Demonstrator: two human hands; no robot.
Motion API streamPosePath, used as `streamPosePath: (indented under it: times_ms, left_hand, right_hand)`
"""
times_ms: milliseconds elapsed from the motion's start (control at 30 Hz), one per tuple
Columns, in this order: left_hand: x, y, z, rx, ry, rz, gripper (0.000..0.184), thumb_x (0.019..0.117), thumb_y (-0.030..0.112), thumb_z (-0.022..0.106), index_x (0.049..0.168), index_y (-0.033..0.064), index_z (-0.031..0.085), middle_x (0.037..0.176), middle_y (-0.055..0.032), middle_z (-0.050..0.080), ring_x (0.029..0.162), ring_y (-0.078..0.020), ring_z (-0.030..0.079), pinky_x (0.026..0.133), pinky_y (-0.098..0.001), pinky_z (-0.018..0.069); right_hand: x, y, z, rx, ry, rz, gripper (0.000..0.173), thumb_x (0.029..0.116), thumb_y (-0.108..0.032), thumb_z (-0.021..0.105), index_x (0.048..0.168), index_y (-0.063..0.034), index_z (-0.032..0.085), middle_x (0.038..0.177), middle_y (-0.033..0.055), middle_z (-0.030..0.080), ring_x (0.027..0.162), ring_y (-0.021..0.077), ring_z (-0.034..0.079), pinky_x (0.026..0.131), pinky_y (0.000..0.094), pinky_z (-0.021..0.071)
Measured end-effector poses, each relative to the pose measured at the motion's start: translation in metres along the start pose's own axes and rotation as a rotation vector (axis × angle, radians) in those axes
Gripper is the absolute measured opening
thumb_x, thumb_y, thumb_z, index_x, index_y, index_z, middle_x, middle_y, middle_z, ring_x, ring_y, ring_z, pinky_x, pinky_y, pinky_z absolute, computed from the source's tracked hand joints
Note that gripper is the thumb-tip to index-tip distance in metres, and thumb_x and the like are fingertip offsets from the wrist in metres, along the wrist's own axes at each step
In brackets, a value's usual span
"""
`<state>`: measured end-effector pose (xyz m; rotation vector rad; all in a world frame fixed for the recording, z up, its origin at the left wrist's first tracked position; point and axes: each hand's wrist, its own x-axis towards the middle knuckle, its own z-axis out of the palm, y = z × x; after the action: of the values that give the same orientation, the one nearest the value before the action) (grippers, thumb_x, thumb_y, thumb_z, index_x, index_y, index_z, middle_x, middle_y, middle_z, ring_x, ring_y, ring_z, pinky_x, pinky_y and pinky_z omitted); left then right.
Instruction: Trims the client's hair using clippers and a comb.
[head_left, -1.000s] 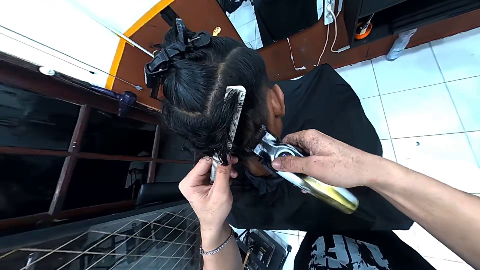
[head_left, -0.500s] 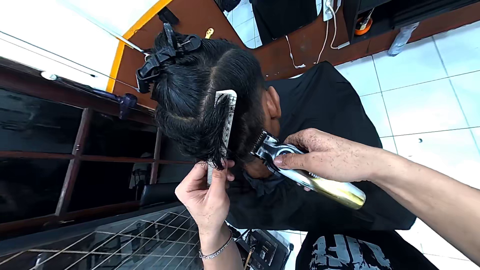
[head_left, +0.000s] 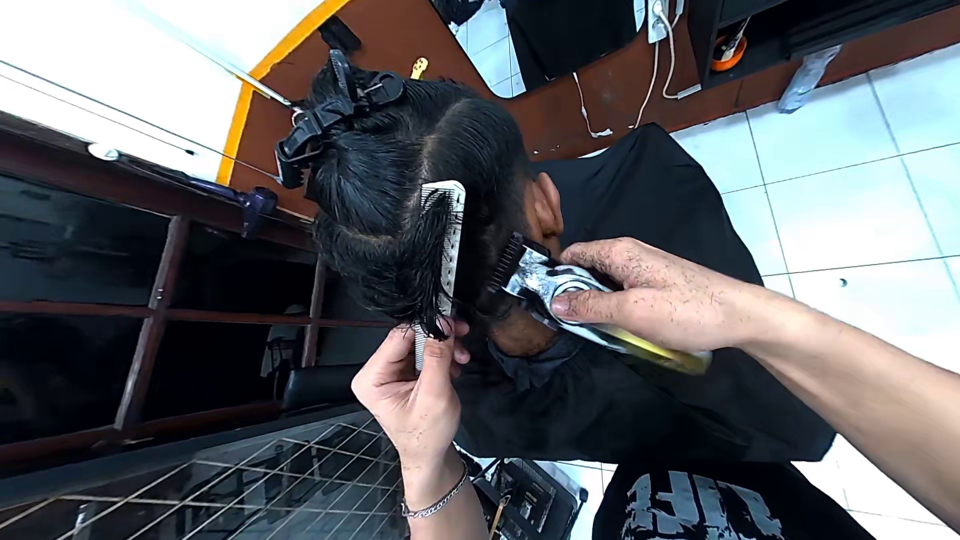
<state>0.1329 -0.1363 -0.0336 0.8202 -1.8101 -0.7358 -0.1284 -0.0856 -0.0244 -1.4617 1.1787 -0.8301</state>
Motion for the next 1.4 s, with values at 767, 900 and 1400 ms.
streamPosePath:
  times_ms: [767,900,1400]
  left_hand:
    - [-0.002,0.004,0.0,-0.004,0.009,-0.001,0.019,0.0977,0.001,0.055,0.091,0.0071,0.071,0.081,0.0057,0.075,0.06,-0.0006,0.065,0.052,-0.0156,0.0542]
    - [-0.004,0.004,-0.001,0.002,0.015,0.001,0.02,0.0985,0.001,0.054,0.094,0.0078,0.071,0.082,0.0067,0.075,0.061,-0.0004,0.066,0.053,-0.0154,0.0545]
    - [-0.005,0.005,-0.001,-0.012,0.022,-0.001,0.019,0.0983,0.0,0.053,0.095,0.0065,0.071,0.082,0.0063,0.075,0.06,-0.0001,0.065,0.052,-0.0152,0.0541]
  right_hand:
    - [0.001,-0.012,-0.012,-0.142,-0.062,0.083,0.032,0.1041,-0.035,0.059,0.084,-0.0115,0.066,0.063,-0.0014,0.055,0.055,0.0056,0.053,0.049,0.0241,0.0391]
    - [-0.003,-0.011,-0.009,-0.067,0.047,-0.064,0.024,0.1031,-0.032,0.058,0.106,-0.011,0.068,0.081,-0.0029,0.063,0.072,0.002,0.06,0.062,0.0211,0.0481]
    - [-0.006,-0.024,-0.024,-0.152,0.074,0.009,0.021,0.1043,-0.03,0.058,0.098,-0.012,0.067,0.073,-0.0031,0.059,0.062,0.0021,0.056,0.055,0.0198,0.043]
